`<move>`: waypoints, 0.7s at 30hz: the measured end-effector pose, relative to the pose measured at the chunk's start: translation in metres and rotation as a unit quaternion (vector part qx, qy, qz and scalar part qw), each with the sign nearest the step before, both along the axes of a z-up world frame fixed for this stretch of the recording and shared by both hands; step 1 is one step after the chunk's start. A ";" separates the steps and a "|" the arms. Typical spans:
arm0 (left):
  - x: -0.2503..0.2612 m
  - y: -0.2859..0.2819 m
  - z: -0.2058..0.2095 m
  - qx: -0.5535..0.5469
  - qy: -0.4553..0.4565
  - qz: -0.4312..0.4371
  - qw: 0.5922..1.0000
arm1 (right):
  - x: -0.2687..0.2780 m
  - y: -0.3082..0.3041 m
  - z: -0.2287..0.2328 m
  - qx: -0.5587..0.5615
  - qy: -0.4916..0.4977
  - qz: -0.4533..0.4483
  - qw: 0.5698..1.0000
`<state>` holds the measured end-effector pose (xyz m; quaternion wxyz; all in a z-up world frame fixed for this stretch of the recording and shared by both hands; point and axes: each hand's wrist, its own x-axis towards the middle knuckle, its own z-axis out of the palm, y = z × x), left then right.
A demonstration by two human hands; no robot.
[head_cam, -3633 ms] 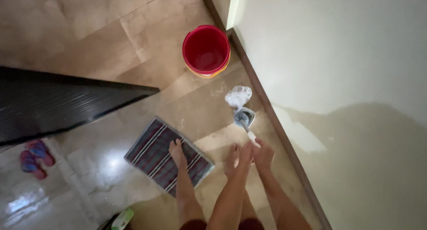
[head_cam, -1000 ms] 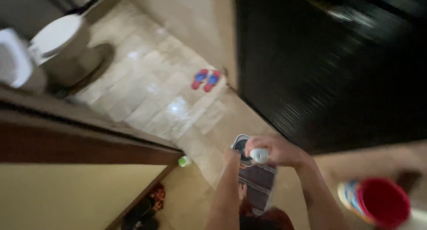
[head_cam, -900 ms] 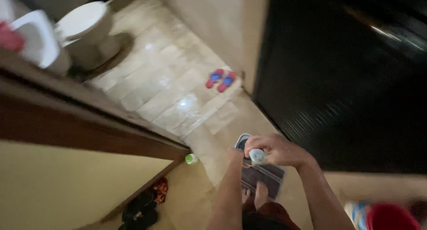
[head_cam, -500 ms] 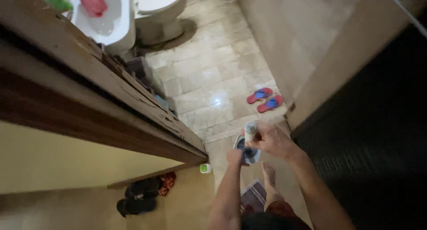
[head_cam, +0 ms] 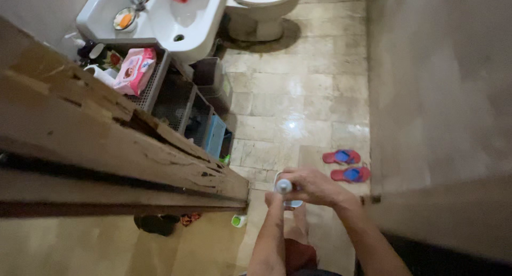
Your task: The person refills a green spray bottle with liquid from a larger bottle at a bathroom sink. They then rinse the bottle under running water, wipe it with a towel, and place it on a shelf. Finally, they pick up a toilet brush and place it in its holder.
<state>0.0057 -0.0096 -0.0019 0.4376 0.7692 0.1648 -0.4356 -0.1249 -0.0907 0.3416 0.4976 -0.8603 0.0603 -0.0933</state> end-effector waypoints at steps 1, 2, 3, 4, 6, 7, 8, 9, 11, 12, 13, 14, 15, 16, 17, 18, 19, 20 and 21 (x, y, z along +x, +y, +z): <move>0.005 -0.011 -0.002 -0.007 0.002 0.008 1.000 | 0.012 -0.013 -0.003 -0.012 0.018 0.002 1.000; 0.009 -0.023 -0.004 -0.010 0.005 0.014 1.000 | 0.022 -0.024 -0.006 -0.023 0.036 0.002 0.999; 0.013 -0.035 -0.006 -0.010 0.007 0.019 1.000 | 0.032 -0.038 -0.008 -0.033 0.051 0.019 0.998; 0.023 -0.058 -0.005 -0.014 0.007 0.025 1.000 | 0.045 -0.057 -0.008 -0.047 0.063 0.035 0.996; 0.043 -0.098 -0.002 -0.017 0.005 0.036 0.999 | 0.070 -0.094 -0.002 -0.045 0.074 0.042 0.995; 0.051 -0.114 0.000 -0.017 0.004 0.042 0.999 | 0.079 -0.114 0.002 -0.028 0.073 0.032 0.996; 0.058 -0.130 -0.002 -0.017 0.004 0.048 0.999 | 0.085 -0.131 0.003 -0.007 0.077 0.021 0.997; 0.067 -0.146 -0.004 -0.014 0.001 0.057 0.998 | 0.090 -0.151 0.005 0.016 0.072 0.007 0.997; 0.080 -0.166 -0.007 -0.002 -0.006 0.073 0.997 | 0.095 -0.184 0.007 0.068 0.066 -0.024 0.995; 0.090 -0.179 -0.007 0.003 -0.016 0.081 0.997 | 0.100 -0.199 0.009 0.060 0.074 -0.024 0.995; 0.100 -0.191 -0.006 0.008 -0.025 0.090 0.996 | 0.105 -0.214 0.010 0.053 0.081 -0.025 0.995; 0.112 -0.199 -0.006 0.011 -0.031 0.104 0.994 | 0.117 -0.230 0.011 0.041 0.085 -0.021 0.995; 0.120 -0.206 -0.006 0.014 -0.034 0.117 0.992 | 0.129 -0.242 0.009 0.035 0.081 -0.007 0.996; 0.128 -0.213 -0.007 0.019 -0.039 0.129 0.991 | 0.142 -0.252 0.005 0.028 0.076 0.010 0.997; 0.138 -0.223 -0.010 0.019 -0.039 0.141 0.989 | 0.154 -0.266 0.000 0.022 0.072 0.026 0.997; 0.142 -0.224 -0.016 0.025 -0.038 0.156 0.987 | 0.168 -0.277 -0.008 0.005 0.064 0.055 0.996; 0.151 -0.231 -0.022 0.027 -0.038 0.168 0.985 | 0.183 -0.288 -0.017 -0.012 0.055 0.083 0.995; 0.159 -0.239 -0.030 0.016 -0.029 0.197 0.980 | 0.199 -0.299 -0.026 -0.028 0.047 0.113 0.992; 0.171 -0.248 -0.037 0.004 -0.025 0.224 0.974 | 0.216 -0.310 -0.035 -0.042 0.041 0.120 0.991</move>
